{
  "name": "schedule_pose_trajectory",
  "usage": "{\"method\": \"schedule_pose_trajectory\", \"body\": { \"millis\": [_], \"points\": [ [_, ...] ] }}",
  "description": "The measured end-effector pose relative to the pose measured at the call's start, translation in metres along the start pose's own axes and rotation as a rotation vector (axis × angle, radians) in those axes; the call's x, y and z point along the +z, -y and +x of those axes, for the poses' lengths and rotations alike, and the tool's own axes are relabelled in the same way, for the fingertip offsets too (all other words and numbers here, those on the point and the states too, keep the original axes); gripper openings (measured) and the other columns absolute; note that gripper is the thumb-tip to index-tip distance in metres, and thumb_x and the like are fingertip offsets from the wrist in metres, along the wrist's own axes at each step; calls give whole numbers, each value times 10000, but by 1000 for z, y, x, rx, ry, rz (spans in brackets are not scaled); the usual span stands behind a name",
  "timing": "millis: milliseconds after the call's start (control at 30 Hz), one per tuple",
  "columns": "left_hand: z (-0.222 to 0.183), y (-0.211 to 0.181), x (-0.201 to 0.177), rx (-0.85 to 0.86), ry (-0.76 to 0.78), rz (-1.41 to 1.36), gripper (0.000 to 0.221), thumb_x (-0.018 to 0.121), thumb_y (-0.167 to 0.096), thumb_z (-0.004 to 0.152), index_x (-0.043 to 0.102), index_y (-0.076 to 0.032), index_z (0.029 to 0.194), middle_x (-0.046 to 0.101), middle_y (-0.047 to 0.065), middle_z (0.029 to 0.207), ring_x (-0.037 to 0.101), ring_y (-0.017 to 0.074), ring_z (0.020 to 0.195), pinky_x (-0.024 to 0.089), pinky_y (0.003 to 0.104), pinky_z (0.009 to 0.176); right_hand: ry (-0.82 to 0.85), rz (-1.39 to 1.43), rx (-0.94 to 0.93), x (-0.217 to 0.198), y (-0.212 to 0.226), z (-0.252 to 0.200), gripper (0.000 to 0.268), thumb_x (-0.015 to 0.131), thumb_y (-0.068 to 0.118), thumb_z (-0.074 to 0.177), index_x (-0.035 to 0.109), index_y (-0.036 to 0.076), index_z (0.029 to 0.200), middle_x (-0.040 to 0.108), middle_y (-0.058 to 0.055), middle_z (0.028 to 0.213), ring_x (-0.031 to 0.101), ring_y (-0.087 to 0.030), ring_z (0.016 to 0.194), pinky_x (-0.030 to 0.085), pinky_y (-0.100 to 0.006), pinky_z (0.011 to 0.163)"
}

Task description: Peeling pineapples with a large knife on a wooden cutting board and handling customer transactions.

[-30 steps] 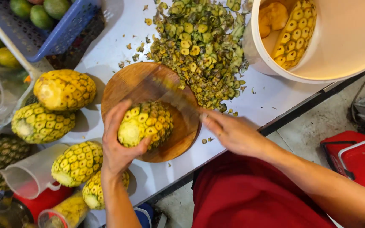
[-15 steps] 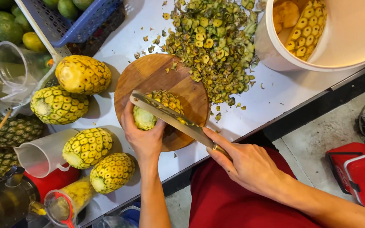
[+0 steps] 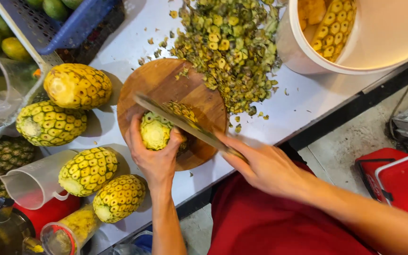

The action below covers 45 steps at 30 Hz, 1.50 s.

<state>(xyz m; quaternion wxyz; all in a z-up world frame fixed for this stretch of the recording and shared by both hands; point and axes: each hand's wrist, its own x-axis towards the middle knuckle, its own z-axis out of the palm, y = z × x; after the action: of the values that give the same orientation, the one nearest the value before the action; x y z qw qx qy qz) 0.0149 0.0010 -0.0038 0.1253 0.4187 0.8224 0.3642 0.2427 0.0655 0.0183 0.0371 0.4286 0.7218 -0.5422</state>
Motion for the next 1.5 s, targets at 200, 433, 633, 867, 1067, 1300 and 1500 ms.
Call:
{"method": "schedule_pose_trajectory", "body": {
  "millis": [200, 433, 633, 867, 1067, 1300, 1500],
  "points": [
    [2, -4, 0, 36, -7, 8, 706, 876, -221, 796, 548, -22, 1388, 578, 183, 1311, 583, 337, 1223, 479, 437, 1067, 25, 71, -8, -8, 0, 0, 569, 504, 383, 998, 423, 288, 1553, 689, -221, 705, 671, -431, 622, 536, -511, 589],
    [4, -4, -2, -3, 11, 8, 681, 856, -215, 816, 563, -42, 1406, 585, 157, 1313, 602, 311, 1211, 493, 413, 1062, 114, 127, 89, -21, 22, 36, 578, 490, 396, 991, 444, 306, 1559, 680, -234, 727, 673, -419, 644, 527, -511, 610],
    [5, -8, -4, 6, 21, 9, 672, 860, -217, 819, 565, -49, 1399, 586, 160, 1308, 603, 315, 1204, 495, 413, 1059, 98, 130, 76, -10, -24, -6, 624, 483, 410, 965, 428, 282, 1573, 754, -181, 837, 725, -402, 742, 573, -477, 685],
    [1, -9, -4, -14, 34, 14, 676, 856, -229, 826, 565, -51, 1409, 588, 152, 1304, 611, 299, 1196, 499, 406, 1058, 74, 265, -82, -8, -12, 43, 500, 458, 409, 1057, 468, 171, 1497, 726, -210, 1154, 686, -421, 1020, 554, -465, 856],
    [6, -5, -5, -13, 29, 31, 677, 861, -227, 810, 572, -45, 1394, 587, 158, 1289, 609, 307, 1182, 498, 406, 1047, -66, 152, -239, 9, -53, 24, 505, 424, 448, 1078, 517, 97, 1429, 656, -212, 1392, 638, -394, 1219, 496, -447, 976],
    [30, 2, -24, 207, 263, 37, 733, 865, -212, 733, 572, -59, 1387, 584, 159, 1361, 584, 322, 1287, 469, 403, 1119, 160, 187, -1, -4, -54, 55, 574, 361, 519, 1025, 495, 189, 1474, 667, -120, 1348, 646, -309, 1214, 491, -393, 1001],
    [10, -5, -15, 84, 175, -33, 763, 873, -224, 770, 543, -57, 1437, 574, 167, 1381, 569, 323, 1309, 451, 408, 1138, -49, 94, -41, -18, -3, 8, 537, 475, 443, 1008, 487, 255, 1511, 735, -186, 1105, 704, -406, 954, 555, -473, 808]
  ]
}}
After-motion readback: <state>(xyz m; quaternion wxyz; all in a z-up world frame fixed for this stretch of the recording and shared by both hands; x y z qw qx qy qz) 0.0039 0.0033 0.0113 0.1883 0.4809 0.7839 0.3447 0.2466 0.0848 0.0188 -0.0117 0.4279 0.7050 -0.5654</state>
